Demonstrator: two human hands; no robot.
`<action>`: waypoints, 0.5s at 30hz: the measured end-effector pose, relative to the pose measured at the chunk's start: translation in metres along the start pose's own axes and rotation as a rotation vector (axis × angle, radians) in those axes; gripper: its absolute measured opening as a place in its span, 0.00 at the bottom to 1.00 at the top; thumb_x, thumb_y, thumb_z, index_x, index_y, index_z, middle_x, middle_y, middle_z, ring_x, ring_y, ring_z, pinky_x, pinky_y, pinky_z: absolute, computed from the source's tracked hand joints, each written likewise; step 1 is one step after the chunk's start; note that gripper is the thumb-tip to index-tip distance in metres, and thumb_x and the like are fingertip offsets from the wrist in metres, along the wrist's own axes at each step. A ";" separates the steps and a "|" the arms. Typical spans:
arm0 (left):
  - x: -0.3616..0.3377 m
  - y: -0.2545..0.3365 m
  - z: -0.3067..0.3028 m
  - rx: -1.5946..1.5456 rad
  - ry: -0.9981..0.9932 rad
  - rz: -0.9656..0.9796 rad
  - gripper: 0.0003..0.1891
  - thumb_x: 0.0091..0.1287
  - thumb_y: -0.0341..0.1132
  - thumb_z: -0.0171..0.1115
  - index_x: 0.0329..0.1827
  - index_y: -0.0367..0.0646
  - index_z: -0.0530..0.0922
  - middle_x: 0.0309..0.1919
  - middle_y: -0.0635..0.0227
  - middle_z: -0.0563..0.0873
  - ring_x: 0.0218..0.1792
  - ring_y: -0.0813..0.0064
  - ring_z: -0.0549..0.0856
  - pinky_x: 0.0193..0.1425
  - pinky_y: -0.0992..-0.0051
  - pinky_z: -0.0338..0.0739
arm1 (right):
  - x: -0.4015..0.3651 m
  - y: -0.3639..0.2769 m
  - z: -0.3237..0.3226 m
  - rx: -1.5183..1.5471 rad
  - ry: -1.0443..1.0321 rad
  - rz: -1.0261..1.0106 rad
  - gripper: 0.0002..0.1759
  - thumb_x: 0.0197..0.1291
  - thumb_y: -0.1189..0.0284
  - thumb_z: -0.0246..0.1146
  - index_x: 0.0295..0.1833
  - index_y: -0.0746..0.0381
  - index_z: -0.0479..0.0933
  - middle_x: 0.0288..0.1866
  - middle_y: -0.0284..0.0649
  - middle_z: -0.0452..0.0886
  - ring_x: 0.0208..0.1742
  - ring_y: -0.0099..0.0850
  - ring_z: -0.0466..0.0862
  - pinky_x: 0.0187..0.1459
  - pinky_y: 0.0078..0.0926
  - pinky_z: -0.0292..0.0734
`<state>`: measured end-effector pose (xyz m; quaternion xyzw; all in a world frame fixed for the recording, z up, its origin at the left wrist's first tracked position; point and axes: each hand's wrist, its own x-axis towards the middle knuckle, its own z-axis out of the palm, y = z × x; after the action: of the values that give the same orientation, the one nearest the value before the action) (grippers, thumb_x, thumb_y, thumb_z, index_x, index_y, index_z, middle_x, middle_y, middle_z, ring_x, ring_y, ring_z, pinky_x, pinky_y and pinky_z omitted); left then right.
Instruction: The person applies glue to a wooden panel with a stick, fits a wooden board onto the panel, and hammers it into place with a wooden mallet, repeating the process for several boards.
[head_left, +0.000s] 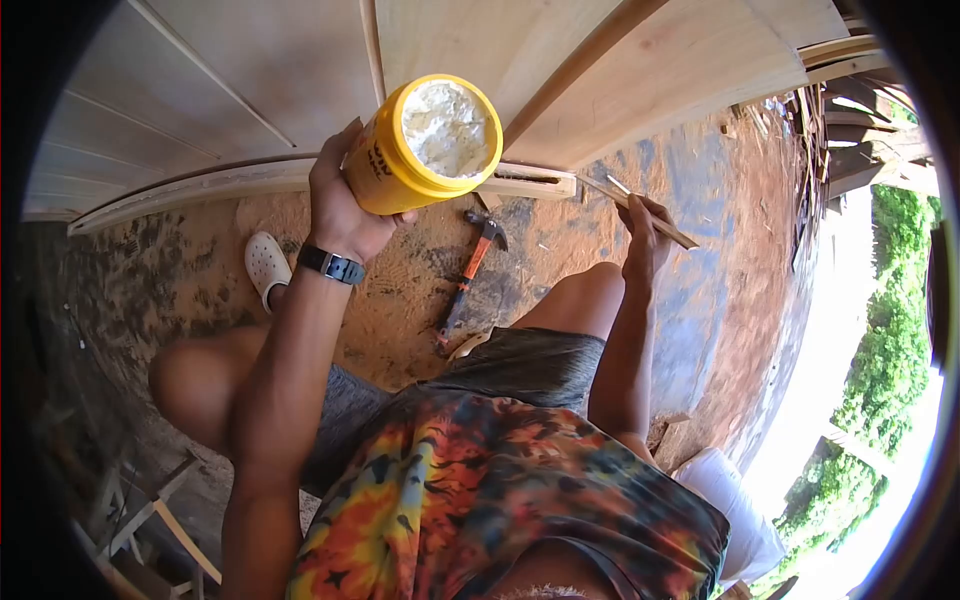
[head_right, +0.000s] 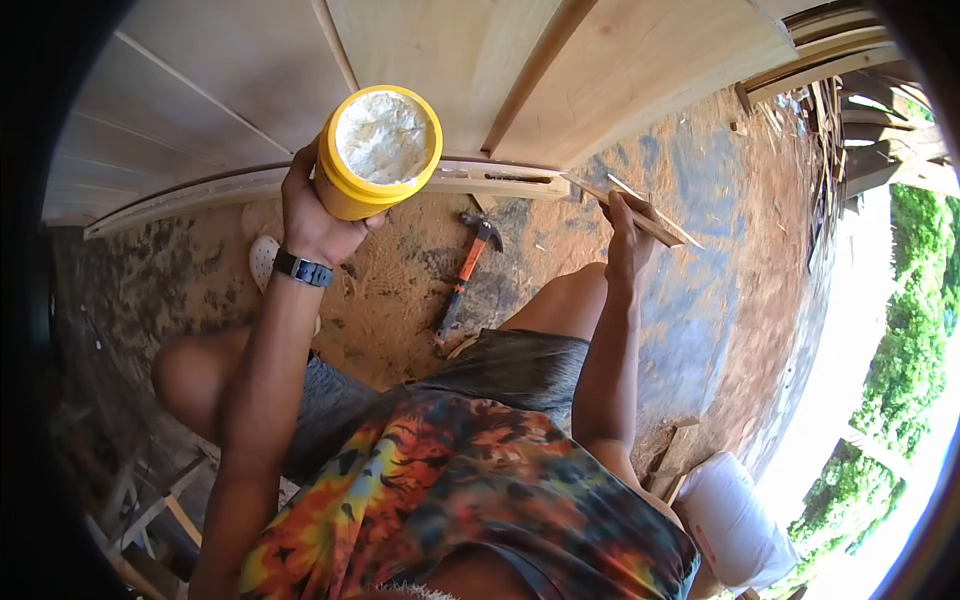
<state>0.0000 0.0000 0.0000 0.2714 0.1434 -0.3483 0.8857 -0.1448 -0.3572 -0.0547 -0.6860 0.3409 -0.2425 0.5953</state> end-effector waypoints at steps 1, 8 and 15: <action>0.003 -0.001 0.003 0.008 0.008 -0.013 0.25 0.73 0.61 0.51 0.55 0.52 0.82 0.42 0.69 0.90 0.37 0.68 0.89 0.26 0.67 0.77 | -0.008 -0.011 -0.003 0.015 -0.010 0.006 0.20 0.68 0.69 0.69 0.58 0.71 0.77 0.57 0.52 0.80 0.54 0.39 0.87 0.58 0.34 0.86; 0.048 0.002 -0.015 0.013 -0.148 -0.222 0.30 0.73 0.57 0.52 0.68 0.44 0.78 0.63 0.60 0.85 0.62 0.61 0.85 0.57 0.56 0.83 | -0.062 -0.082 0.012 0.041 0.023 0.024 0.18 0.72 0.72 0.64 0.59 0.73 0.75 0.53 0.51 0.82 0.51 0.41 0.89 0.57 0.35 0.87; 0.030 0.008 0.058 -0.005 -0.123 -0.388 0.29 0.76 0.51 0.50 0.68 0.37 0.77 0.64 0.53 0.84 0.66 0.58 0.82 0.75 0.54 0.73 | -0.143 -0.284 -0.046 0.325 -0.160 -0.169 0.17 0.66 0.79 0.62 0.58 0.75 0.78 0.44 0.51 0.85 0.33 0.40 0.89 0.38 0.34 0.87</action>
<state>0.0307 -0.0446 0.0373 0.2145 0.1397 -0.5278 0.8099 -0.2213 -0.2623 0.2424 -0.6240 0.1899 -0.2881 0.7011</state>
